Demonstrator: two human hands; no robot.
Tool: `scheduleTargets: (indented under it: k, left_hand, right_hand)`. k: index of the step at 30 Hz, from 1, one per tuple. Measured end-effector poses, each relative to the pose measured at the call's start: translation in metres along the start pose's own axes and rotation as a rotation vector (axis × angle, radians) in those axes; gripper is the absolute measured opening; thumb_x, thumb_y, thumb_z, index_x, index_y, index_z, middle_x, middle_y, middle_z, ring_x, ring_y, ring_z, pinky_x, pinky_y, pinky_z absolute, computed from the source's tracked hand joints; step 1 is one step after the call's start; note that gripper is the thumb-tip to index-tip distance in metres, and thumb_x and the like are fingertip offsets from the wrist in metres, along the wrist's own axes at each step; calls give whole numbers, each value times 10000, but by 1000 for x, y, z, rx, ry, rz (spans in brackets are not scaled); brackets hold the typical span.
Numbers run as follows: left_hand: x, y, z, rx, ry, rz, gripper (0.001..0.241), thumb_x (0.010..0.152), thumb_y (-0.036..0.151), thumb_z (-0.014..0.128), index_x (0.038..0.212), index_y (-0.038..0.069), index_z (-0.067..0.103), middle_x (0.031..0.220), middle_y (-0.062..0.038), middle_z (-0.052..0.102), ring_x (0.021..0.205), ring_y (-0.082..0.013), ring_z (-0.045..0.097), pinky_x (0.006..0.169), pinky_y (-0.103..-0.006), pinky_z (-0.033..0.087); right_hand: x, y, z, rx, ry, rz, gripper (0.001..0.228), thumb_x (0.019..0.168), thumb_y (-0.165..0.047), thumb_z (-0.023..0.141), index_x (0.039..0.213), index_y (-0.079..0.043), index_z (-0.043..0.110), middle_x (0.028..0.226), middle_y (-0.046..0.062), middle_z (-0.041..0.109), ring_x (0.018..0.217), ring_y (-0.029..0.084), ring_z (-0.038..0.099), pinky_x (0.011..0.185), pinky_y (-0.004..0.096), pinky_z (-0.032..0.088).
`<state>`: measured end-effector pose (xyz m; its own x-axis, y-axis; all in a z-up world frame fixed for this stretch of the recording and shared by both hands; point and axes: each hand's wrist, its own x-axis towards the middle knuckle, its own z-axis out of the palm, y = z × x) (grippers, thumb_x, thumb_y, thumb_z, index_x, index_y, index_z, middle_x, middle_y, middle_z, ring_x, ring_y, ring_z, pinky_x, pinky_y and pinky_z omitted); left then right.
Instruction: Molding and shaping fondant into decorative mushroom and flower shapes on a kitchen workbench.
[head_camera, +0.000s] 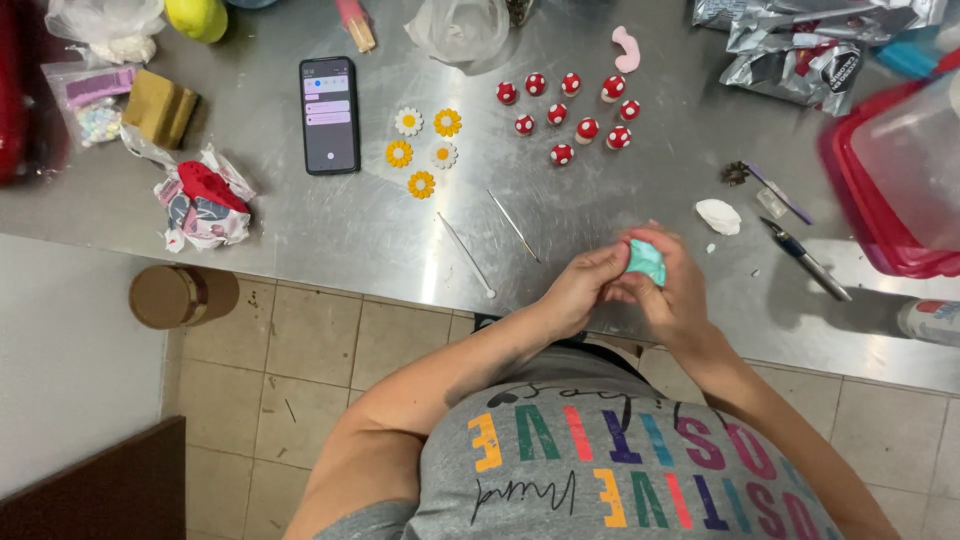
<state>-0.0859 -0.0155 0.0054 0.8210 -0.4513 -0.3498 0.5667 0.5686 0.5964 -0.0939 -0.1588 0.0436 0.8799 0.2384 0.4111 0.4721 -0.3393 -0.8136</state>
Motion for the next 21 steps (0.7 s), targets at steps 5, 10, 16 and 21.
scheduleTargets:
  k: [5,10,16,21]
  left_hand:
    - [-16,9,4,262,-283,74,399,1010,246,756,1372,111,658,1149,-35,699,1124,-96,610,991,-327,540]
    - [-20,27,16,732,-160,249,303,909,378,808,1014,96,769,929,-64,682,971,-183,643,916,-375,517]
    - [-11,19,9,747,-147,170,422,745,473,881,894,116,712,764,-5,666,809,-156,625,787,-326,513]
    - [-29,50,34,653,-167,177,325,830,462,816,798,174,671,657,54,587,718,-70,573,713,-237,473]
  right_hand:
    - [16,-23,-8,324,227,368,355,1059,-316,625,1122,33,601,938,188,706,1033,258,697,1232,519,394]
    - [3,-5,-8,725,293,446,415,1104,-430,511,1025,-23,500,738,176,618,825,241,688,1029,474,551]
    - [-4,-15,0,866,182,574,499,1081,-536,418,938,-61,475,1133,273,626,908,282,692,818,355,556]
    - [43,-111,9,642,189,514,568,1160,-376,313,802,56,401,1075,163,618,926,56,549,847,128,445]
